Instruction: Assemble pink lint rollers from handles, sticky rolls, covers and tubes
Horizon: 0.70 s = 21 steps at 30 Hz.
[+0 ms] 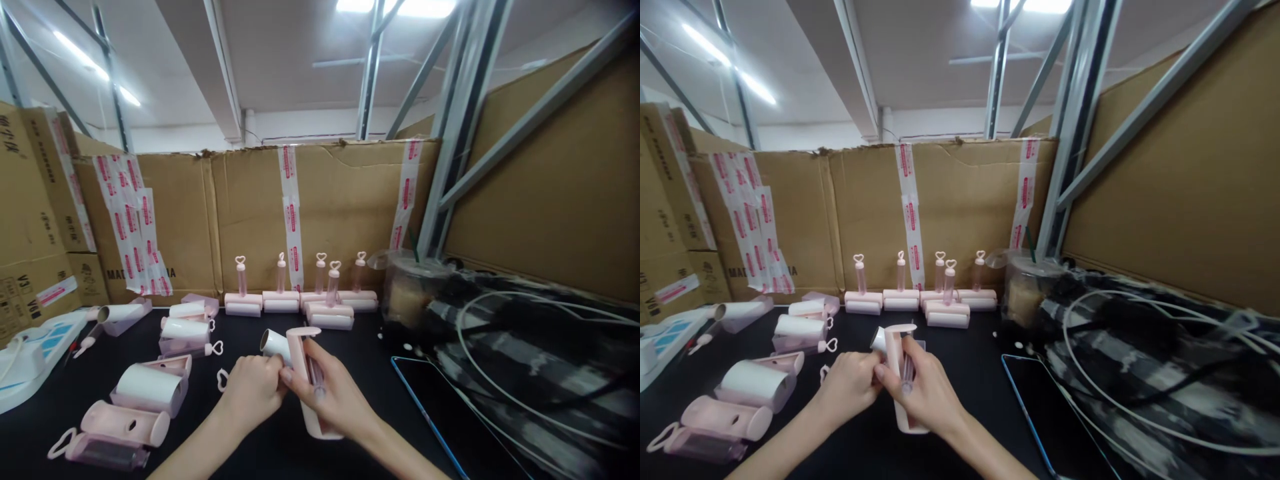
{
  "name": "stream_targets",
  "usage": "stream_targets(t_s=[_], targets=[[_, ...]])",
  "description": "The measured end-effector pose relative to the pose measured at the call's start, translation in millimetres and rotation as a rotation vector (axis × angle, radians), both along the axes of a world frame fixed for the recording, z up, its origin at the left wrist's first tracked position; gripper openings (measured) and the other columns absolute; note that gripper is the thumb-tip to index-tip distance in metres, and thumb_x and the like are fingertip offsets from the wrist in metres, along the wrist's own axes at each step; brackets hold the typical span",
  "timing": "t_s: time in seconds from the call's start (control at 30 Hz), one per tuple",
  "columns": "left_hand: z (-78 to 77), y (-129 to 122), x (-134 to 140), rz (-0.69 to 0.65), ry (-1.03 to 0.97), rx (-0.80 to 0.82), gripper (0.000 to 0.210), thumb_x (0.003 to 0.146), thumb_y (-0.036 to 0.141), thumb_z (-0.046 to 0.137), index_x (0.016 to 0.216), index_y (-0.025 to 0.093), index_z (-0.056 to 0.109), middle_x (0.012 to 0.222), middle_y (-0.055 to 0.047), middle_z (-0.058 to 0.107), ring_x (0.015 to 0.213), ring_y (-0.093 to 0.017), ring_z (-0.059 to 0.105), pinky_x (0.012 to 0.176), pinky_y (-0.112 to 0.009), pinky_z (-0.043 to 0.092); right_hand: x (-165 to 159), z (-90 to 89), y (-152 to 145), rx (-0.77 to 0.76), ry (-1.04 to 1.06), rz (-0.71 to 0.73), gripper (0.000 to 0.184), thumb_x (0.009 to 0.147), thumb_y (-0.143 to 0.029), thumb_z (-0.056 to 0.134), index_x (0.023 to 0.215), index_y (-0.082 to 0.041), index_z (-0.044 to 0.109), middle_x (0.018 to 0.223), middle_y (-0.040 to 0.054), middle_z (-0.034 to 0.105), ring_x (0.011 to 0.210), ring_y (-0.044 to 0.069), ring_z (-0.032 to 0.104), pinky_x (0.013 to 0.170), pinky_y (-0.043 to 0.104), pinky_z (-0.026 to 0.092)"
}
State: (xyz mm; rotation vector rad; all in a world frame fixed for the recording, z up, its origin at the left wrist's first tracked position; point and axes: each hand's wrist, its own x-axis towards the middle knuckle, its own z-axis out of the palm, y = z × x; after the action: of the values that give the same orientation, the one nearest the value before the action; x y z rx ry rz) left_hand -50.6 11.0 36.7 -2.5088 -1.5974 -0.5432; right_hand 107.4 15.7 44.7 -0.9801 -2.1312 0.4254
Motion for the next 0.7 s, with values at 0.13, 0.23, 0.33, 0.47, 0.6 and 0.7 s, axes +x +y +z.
stream_targets(t_s=[0.13,0.23,0.33,0.47,0.6,0.7], targets=[[9.7,-7.0,1.5,-0.029,-0.076,-0.060,0.018,0.071,0.016,0.046,0.079,0.016,0.062,0.071,-0.011,0.068,0.063,-0.026,0.064,0.058,-0.032,0.045,7.8,0.2,0.5,0.056,0.012,0.095,0.022,0.080,-0.039,0.050,0.080,-0.017,0.048,0.063,-0.0028,0.046,0.054,0.010,0.042,0.049,0.021,0.035],[11.7,-7.2,-5.4,-0.011,-0.316,-0.265,0.014,0.068,0.027,0.054,0.065,0.018,0.064,0.057,-0.005,0.063,0.054,-0.021,0.058,0.050,-0.028,0.044,17.3,7.1,2.7,0.165,-0.026,0.119,0.020,0.078,-0.039,0.052,0.075,-0.020,0.050,0.061,-0.0014,0.051,0.053,0.012,0.045,0.050,0.023,0.038],[14.9,-6.3,-13.1,-0.021,-0.427,-0.453,0.027,0.068,0.040,0.056,0.050,0.019,0.056,0.039,0.003,0.047,0.040,-0.014,0.047,0.039,-0.022,0.036,30.3,25.2,9.7,0.249,0.006,0.035,0.024,0.081,-0.041,0.048,0.067,-0.022,0.049,0.063,0.0012,0.053,0.059,0.016,0.049,0.059,0.028,0.041],[17.6,-17.2,-11.3,-0.161,-0.370,-0.421,0.023,0.071,0.040,0.056,0.067,0.018,0.053,0.053,0.005,0.052,0.048,-0.011,0.049,0.044,-0.020,0.034,42.5,42.5,21.7,0.228,0.066,-0.141,0.024,0.079,-0.043,0.054,0.084,-0.021,0.048,0.068,0.0006,0.052,0.064,0.018,0.051,0.063,0.029,0.042],[-13.1,-29.9,-6.3,-0.221,-0.116,-0.145,0.025,0.073,0.018,0.049,0.099,0.019,0.049,0.084,-0.003,0.061,0.074,-0.018,0.060,0.064,-0.024,0.042,39.0,31.3,19.9,0.053,-0.160,0.020,0.032,0.074,-0.023,0.055,0.104,-0.018,0.043,0.082,0.0021,0.056,0.068,0.015,0.054,0.062,0.023,0.043],[-55.4,-27.4,-7.2,-0.327,0.168,0.075,0.018,0.077,0.015,0.050,0.094,0.019,0.053,0.090,-0.005,0.062,0.071,-0.018,0.060,0.058,-0.024,0.043,25.9,14.1,10.9,0.018,-0.380,0.144,0.040,0.071,-0.014,0.053,0.109,-0.021,0.045,0.091,0.0031,0.058,0.075,0.016,0.057,0.064,0.022,0.041]])
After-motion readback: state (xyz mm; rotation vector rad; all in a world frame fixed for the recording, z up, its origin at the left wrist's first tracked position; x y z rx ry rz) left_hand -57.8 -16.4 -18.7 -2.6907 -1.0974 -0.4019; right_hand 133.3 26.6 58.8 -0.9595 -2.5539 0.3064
